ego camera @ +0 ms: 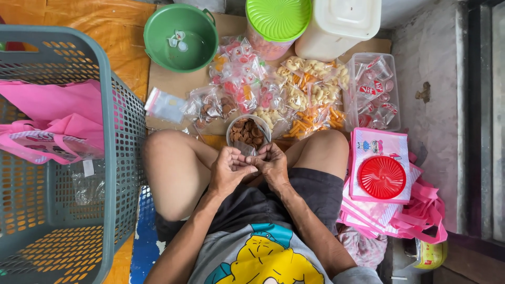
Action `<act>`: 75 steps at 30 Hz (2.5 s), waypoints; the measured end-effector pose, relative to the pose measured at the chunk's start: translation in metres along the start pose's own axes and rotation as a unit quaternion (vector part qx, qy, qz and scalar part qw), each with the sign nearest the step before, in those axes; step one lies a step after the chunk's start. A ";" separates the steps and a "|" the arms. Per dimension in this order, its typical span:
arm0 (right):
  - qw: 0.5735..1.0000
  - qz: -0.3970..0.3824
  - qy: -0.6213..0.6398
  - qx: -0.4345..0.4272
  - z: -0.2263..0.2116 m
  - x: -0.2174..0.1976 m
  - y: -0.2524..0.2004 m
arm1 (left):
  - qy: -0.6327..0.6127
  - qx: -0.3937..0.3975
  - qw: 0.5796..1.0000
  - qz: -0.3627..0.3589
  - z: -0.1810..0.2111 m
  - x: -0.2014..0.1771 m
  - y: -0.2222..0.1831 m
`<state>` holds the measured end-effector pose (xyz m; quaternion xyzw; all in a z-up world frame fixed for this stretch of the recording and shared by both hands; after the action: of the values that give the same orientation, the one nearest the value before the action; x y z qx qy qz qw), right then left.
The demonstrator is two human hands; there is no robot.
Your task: The person fills small plastic bags with snacks from a container using metal tongs, then seals each bag by hand.
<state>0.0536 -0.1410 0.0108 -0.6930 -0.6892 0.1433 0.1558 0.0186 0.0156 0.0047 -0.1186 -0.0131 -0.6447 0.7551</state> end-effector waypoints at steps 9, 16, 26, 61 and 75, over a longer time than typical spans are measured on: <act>0.996 -0.008 0.087 0.032 0.033 -0.001 0.007 | -0.041 -0.105 0.993 -0.017 -0.019 0.001 0.002; 0.997 -0.036 0.069 0.014 0.007 0.007 0.000 | -0.040 -0.127 0.991 -0.008 -0.026 -0.007 0.008; 0.990 -0.090 -0.099 -0.040 -0.001 0.005 -0.001 | 0.048 -0.078 0.996 0.008 -0.003 -0.003 0.008; 0.944 -0.014 -0.276 -0.180 -0.014 0.009 -0.015 | 0.088 -0.056 0.995 0.012 -0.014 -0.013 0.010; 0.826 0.065 -0.479 -0.289 0.010 0.004 -0.005 | 0.406 0.115 0.900 0.108 0.005 -0.003 -0.003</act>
<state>0.0445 -0.1372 0.0039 -0.5938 -0.6404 0.2610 -0.4114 0.0162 0.0194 0.0092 0.2402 0.2333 -0.5458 0.7681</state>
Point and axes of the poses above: each hand's wrist, its own y-axis towards the middle knuckle, its own x-axis out of the palm, z = x × y, the point moved 6 cm from there along y, towards the middle knuckle, and after that the axes turned 5 degrees about -y, right-handed, at the moved point
